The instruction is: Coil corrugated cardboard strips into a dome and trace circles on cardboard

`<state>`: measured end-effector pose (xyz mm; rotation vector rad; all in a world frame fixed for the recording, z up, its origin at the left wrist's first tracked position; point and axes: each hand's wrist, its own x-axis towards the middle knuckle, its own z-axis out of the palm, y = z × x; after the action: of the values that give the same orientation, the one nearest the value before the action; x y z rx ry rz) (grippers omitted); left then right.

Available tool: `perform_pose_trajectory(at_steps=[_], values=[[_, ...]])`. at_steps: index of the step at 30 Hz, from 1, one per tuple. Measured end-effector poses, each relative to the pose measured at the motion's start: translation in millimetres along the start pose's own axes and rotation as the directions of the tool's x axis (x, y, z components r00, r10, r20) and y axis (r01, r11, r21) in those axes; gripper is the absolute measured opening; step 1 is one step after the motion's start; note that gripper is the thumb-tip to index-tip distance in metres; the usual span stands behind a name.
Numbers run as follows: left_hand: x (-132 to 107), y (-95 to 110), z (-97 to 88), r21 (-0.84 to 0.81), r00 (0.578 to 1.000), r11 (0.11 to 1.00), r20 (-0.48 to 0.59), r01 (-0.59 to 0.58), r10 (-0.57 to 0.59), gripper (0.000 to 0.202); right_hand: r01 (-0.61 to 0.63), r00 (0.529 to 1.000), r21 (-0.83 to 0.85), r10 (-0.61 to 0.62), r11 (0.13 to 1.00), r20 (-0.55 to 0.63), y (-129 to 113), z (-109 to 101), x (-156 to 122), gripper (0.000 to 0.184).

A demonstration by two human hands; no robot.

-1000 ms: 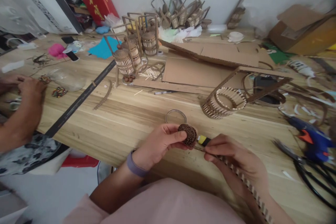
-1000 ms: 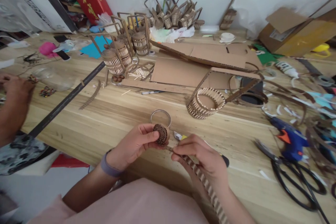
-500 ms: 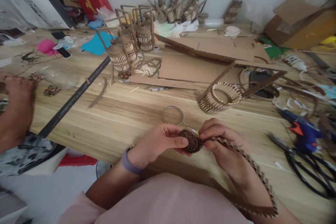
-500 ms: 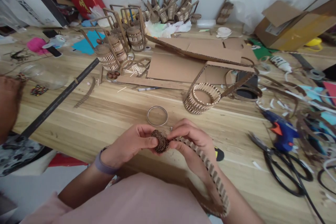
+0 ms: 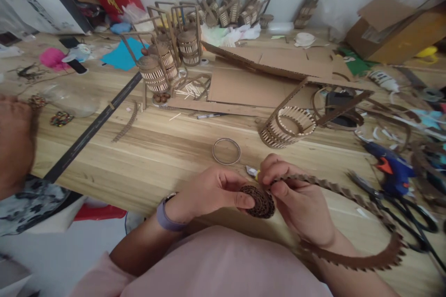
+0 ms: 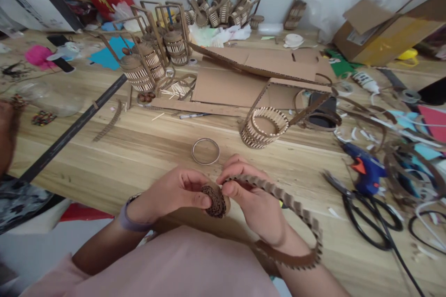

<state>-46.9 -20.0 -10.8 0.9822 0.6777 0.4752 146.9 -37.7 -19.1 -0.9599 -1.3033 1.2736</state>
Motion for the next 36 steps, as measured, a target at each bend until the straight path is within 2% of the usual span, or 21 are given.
perform_pose_trajectory(at_steps=[4, 9, 11, 14, 15, 17, 19, 22, 24, 26, 29, 31, 34, 36], values=[[-1, -1, -1.2, 0.065, 1.000, 0.998, 0.002, -0.009, 0.009, 0.024, -0.061, 0.996, 0.046, 0.057, 0.997, 0.072, -3, 1, 1, 0.024], [-5, 4, -3.8, 0.208, 1.000, 0.978, 0.023, -0.009, 0.004, 0.019, -0.224, 0.962, 0.073, 0.208, 0.972, 0.177, -10, 0, 1, 0.029], [-7, 7, -4.2, 0.306, 1.000, 0.952, 0.024, -0.006, -0.002, 0.020, -0.365, 0.913, 0.091, 0.337, 0.927, 0.229, -13, -1, 2, 0.033], [-10, 13, -4.0, 0.504, 1.000, 0.864, 0.023, -0.015, 0.004, 0.016, -0.563, 0.796, 0.096, 0.507, 0.821, 0.332, -13, -1, 6, 0.045], [-11, 15, -3.8, 0.565, 1.000, 0.825, 0.023, -0.019, 0.008, 0.015, -0.591, 0.769, 0.082, 0.529, 0.803, 0.357, -12, -1, 7, 0.049], [-11, 19, -3.6, 0.671, 1.000, 0.741, 0.016, -0.025, 0.019, 0.013, -0.603, 0.745, 0.035, 0.547, 0.797, 0.381, -8, -2, 8, 0.050], [-9, 21, -4.0, 0.742, 0.999, 0.669, 0.000, -0.022, 0.034, 0.014, -0.582, 0.757, -0.028, 0.555, 0.812, 0.345, -5, -3, 7, 0.047], [-4, 20, -5.0, 0.782, 0.994, 0.624, -0.066, -0.003, 0.087, 0.023, -0.436, 0.864, -0.199, 0.470, 0.878, 0.180, -7, -5, 1, 0.033], [-1, 16, -4.9, 0.754, 0.984, 0.657, -0.114, -0.001, 0.133, 0.022, -0.314, 0.929, -0.343, 0.362, 0.885, 0.083, -12, -5, -4, 0.023], [0, 11, -3.5, 0.665, 0.972, 0.747, -0.166, -0.016, 0.168, 0.014, -0.237, 0.962, -0.410, 0.271, 0.881, 0.026, -16, -5, -8, 0.018], [1, 3, 0.5, 0.459, 0.945, 0.887, -0.260, -0.060, 0.199, 0.023, -0.174, 0.985, -0.398, 0.152, 0.901, -0.087, -16, -5, -11, 0.018], [2, -3, 3.5, 0.313, 0.938, 0.944, -0.285, -0.104, 0.198, 0.027, -0.139, 0.986, -0.423, 0.084, 0.896, -0.146, -12, -5, -13, 0.020], [2, -10, 7.0, 0.165, 0.944, 0.976, -0.274, -0.145, 0.186, 0.032, -0.104, 0.987, -0.492, 0.030, 0.864, -0.156, -5, -6, -16, 0.024], [2, -13, 8.5, 0.174, 0.935, 0.974, -0.298, -0.146, 0.193, 0.033, -0.112, 0.989, -0.523, 0.042, 0.845, -0.145, -2, -6, -18, 0.027]])
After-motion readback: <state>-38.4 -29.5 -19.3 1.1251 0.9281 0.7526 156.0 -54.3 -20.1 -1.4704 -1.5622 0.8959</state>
